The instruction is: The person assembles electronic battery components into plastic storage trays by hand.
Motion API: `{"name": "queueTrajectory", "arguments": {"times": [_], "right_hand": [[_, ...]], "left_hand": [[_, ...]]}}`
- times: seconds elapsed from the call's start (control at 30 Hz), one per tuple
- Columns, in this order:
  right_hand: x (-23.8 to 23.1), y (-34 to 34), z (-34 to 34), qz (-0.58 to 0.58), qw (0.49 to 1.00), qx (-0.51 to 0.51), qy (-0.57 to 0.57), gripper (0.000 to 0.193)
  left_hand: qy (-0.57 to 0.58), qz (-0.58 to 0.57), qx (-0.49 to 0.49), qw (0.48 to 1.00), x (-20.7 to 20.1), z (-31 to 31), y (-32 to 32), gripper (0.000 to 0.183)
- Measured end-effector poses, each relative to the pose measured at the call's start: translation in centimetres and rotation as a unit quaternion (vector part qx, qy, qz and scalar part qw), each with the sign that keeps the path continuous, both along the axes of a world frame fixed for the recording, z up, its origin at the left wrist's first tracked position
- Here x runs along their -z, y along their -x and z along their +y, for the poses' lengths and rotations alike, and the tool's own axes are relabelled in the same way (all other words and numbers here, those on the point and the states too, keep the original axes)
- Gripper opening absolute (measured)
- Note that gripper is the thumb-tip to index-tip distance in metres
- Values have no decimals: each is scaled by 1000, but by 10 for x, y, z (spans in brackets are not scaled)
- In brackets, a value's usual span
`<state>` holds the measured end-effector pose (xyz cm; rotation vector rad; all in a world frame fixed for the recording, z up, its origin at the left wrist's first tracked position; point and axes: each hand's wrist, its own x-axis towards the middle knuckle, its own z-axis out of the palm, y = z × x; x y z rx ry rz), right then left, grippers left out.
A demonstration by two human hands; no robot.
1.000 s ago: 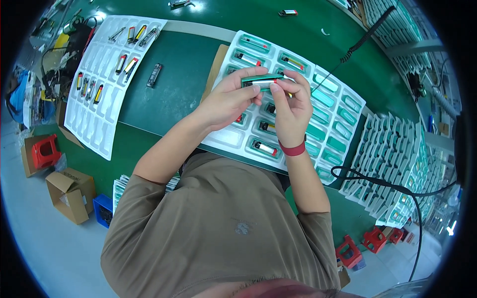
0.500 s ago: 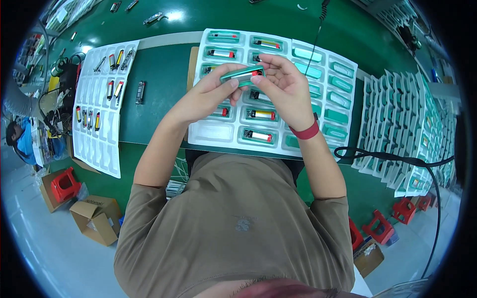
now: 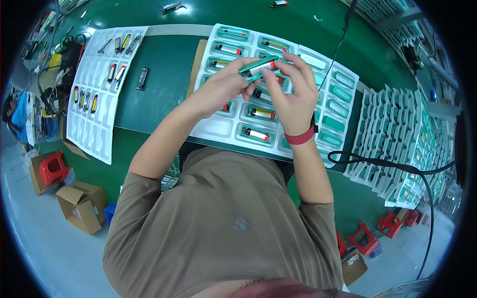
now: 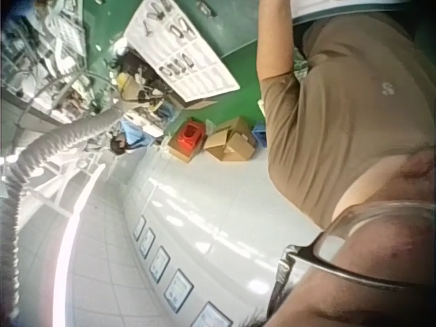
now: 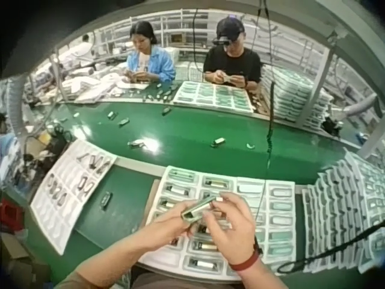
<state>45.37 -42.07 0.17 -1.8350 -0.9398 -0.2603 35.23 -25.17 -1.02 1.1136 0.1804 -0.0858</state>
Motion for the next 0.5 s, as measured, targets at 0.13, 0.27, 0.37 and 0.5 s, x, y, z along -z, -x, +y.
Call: {"name": "queueTrajectory", "arguments": {"times": [0.13,0.27,0.37,0.5], "right_hand": [[13,2,12,109,993,-7,-52,22],[10,8,20,-48,998,11,-39,19],[7,16,23,-60,997,1,-51,19],[5,23,27,-69,997,11,-43,19]], "left_hand": [[27,38,-20,999,-3,-6,1,63],[33,28,-32,999,1,6,2,64],[60,30,-36,997,4,12,4,62],[54,12,-26,998,2,15,9,58]]}}
